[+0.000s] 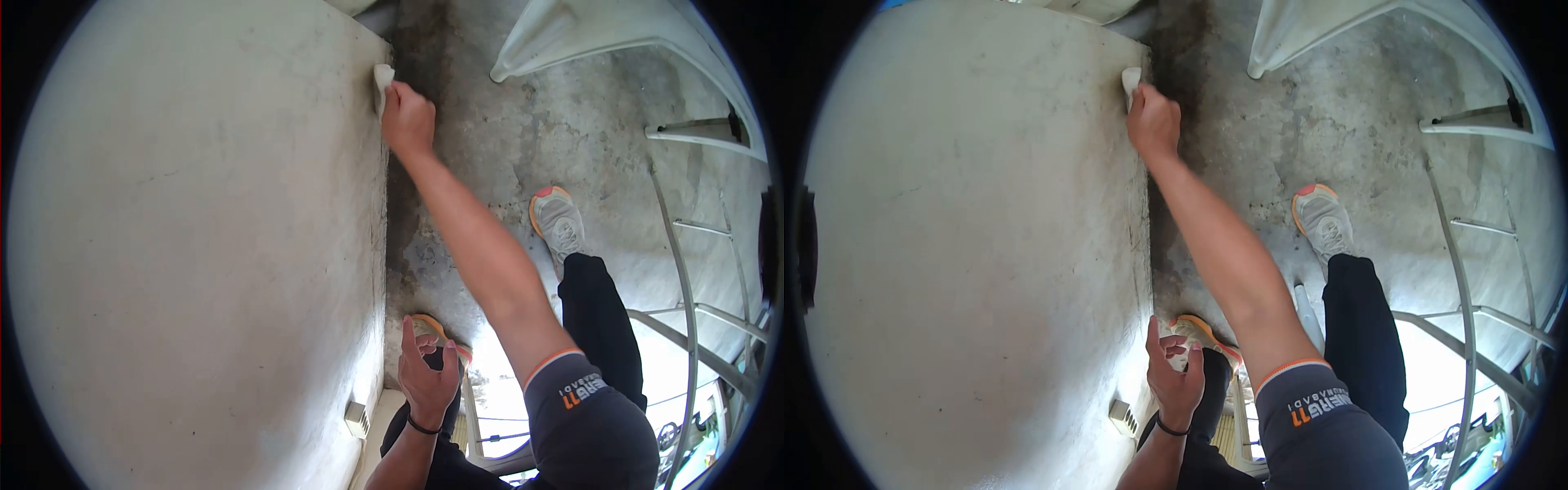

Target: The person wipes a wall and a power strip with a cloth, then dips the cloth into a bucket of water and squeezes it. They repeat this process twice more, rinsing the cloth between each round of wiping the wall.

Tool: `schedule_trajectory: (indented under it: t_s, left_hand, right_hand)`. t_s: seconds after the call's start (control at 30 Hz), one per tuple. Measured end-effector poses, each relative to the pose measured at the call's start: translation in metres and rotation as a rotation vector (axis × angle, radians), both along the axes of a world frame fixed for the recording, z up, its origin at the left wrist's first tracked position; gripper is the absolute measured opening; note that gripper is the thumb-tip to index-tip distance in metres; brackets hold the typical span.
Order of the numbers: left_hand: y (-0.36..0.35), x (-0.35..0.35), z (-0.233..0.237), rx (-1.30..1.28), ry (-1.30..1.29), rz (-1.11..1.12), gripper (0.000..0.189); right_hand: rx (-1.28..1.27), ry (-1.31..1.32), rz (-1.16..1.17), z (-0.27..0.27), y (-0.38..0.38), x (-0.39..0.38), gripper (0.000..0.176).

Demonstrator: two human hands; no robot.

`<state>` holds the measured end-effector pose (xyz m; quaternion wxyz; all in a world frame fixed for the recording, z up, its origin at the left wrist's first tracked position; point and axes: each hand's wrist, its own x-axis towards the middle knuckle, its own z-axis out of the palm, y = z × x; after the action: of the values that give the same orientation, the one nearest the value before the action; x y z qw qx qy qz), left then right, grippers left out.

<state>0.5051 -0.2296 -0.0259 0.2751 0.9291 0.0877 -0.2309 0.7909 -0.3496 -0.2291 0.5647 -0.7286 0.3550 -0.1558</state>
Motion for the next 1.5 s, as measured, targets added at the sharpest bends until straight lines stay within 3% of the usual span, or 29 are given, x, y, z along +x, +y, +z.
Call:
schedule_trajectory:
  t_s: [0.03,0.1,0.13,0.2,0.3,0.4,0.53,0.6,0.73,0.8,0.9,1.0,1.17,1.23,1.33,1.43,1.5]
  left_hand:
    - [0.001,-0.001,-0.004,-0.025,-0.019,-0.003,0.073]
    - [0.0,0.005,-0.008,-0.024,-0.036,0.004,0.073]
    - [-0.002,0.004,-0.007,-0.019,-0.035,0.008,0.073]
    - [-0.004,0.004,-0.007,-0.021,-0.035,0.051,0.073]
    - [0.004,0.007,-0.001,0.016,-0.025,0.041,0.073]
    - [0.008,0.007,-0.004,0.014,-0.065,0.032,0.073]
    - [0.006,0.002,-0.001,0.057,-0.053,-0.025,0.071]
    - [0.007,-0.001,-0.001,0.025,0.002,-0.06,0.07]
    - [0.004,0.0,-0.002,-0.002,0.049,-0.137,0.07]
    - [0.002,0.002,-0.003,-0.013,0.045,-0.137,0.07]
    - [-0.003,0.002,-0.01,-0.062,0.043,-0.139,0.072]
    - [-0.004,0.004,-0.006,-0.081,0.093,-0.155,0.074]
    - [0.008,-0.001,-0.01,-0.051,0.154,-0.168,0.074]
    - [0.012,0.0,-0.008,0.0,0.16,-0.194,0.074]
    - [0.022,0.001,-0.011,0.013,0.171,-0.214,0.074]
    - [0.024,0.005,-0.012,0.016,0.098,-0.2,0.074]
    - [0.021,0.007,-0.013,0.013,0.092,-0.207,0.074]
  right_hand:
    - [0.029,-0.031,-0.004,0.024,0.006,-0.015,0.018]
    - [-0.245,-0.431,-0.093,0.05,0.038,-0.043,0.022]
    - [-0.3,-0.448,0.032,0.068,0.068,-0.062,0.026]
    - [-0.205,-0.421,0.017,0.058,0.067,-0.054,0.027]
    - [-0.273,-0.432,0.062,0.035,0.054,-0.036,0.026]
    - [-0.251,-0.304,0.073,0.008,0.039,-0.014,0.019]
    - [-0.212,0.097,0.198,-0.032,-0.002,0.038,0.02]
    - [-0.178,0.135,0.194,-0.031,-0.017,0.042,0.02]
    - [0.004,-0.043,-0.005,0.018,-0.014,0.01,0.023]
    - [-0.199,-0.427,-0.149,0.025,0.028,-0.015,0.021]
    - [-0.193,-0.4,-0.116,0.04,0.055,-0.024,0.024]
    - [-0.232,-0.32,-0.006,0.015,0.046,-0.012,0.029]
    - [-0.111,0.199,0.191,-0.045,-0.002,0.039,0.023]
    - [-0.074,0.25,0.192,-0.058,-0.029,0.057,0.023]
    - [0.066,0.181,0.061,-0.035,-0.053,0.055,0.023]
    - [-0.064,-0.125,-0.068,0.034,-0.024,0.02,0.021]
    - [-0.201,-0.309,-0.109,0.047,0.007,0.021,0.021]
